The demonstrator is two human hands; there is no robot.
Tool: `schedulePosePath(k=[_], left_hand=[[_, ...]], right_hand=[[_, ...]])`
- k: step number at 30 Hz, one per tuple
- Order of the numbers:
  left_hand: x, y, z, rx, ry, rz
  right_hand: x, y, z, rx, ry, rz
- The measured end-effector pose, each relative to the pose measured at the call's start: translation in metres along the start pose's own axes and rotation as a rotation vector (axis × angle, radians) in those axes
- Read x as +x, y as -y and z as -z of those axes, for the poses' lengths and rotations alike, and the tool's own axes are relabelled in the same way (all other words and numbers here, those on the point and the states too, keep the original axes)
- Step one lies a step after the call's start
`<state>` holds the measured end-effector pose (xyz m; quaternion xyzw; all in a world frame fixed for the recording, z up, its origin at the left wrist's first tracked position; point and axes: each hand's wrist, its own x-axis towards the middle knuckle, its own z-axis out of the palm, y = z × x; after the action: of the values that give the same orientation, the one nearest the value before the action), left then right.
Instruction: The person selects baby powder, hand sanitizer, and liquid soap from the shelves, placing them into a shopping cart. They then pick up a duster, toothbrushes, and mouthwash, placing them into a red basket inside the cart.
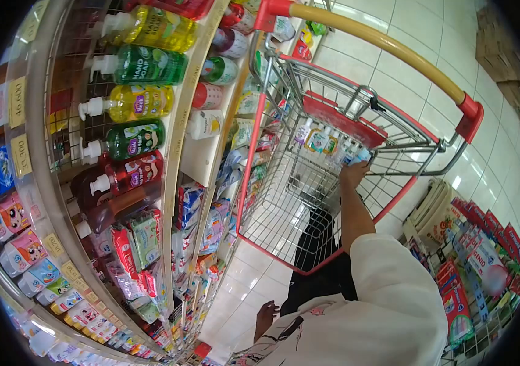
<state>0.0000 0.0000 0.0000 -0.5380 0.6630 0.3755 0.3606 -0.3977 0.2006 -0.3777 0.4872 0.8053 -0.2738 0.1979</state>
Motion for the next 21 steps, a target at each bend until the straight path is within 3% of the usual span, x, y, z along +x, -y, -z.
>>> schedulePosePath(k=[2, 3, 4, 7, 9, 13, 15, 16, 18, 21], left_hand=[[0.005, -0.004, -0.001, -0.243, -0.055, -0.078], [0.043, -0.031, -0.002, -0.262, -0.066, -0.219], [0.04, -0.037, 0.01, -0.274, -0.07, -0.335], [0.033, -0.107, 0.03, -0.313, -0.075, -0.401], [0.035, -0.151, 0.039, -0.308, -0.062, -0.583], [0.015, -0.217, 0.066, -0.536, 0.159, -0.726], [-0.01, -0.24, 0.079, -0.658, 0.4, -0.81], [-0.018, -0.244, 0.085, -0.685, 0.402, -0.848], [-0.033, -0.244, 0.098, -0.78, 0.634, -0.974], [-0.058, -0.231, 0.119, -0.846, 0.588, -1.103]], right_hand=[[0.003, -0.024, -0.012, 0.054, 0.014, 0.035], [0.012, 0.01, -0.021, 0.089, -0.013, 0.09], [0.0, 0.0, -0.022, 0.356, 0.195, -0.013], [-0.053, 0.02, 0.014, 1.04, 0.849, -0.284], [-0.111, 0.058, 0.071, 1.038, 1.128, -0.18], [-0.219, 0.106, 0.202, 0.856, 1.671, 0.398], [-0.263, 0.117, 0.253, 0.735, 1.767, 0.555], [-0.284, 0.12, 0.273, 0.626, 1.859, 0.666], [-0.322, 0.122, 0.299, 0.482, 1.833, 0.792], [-0.373, 0.122, 0.325, 0.337, 1.713, 1.082]])
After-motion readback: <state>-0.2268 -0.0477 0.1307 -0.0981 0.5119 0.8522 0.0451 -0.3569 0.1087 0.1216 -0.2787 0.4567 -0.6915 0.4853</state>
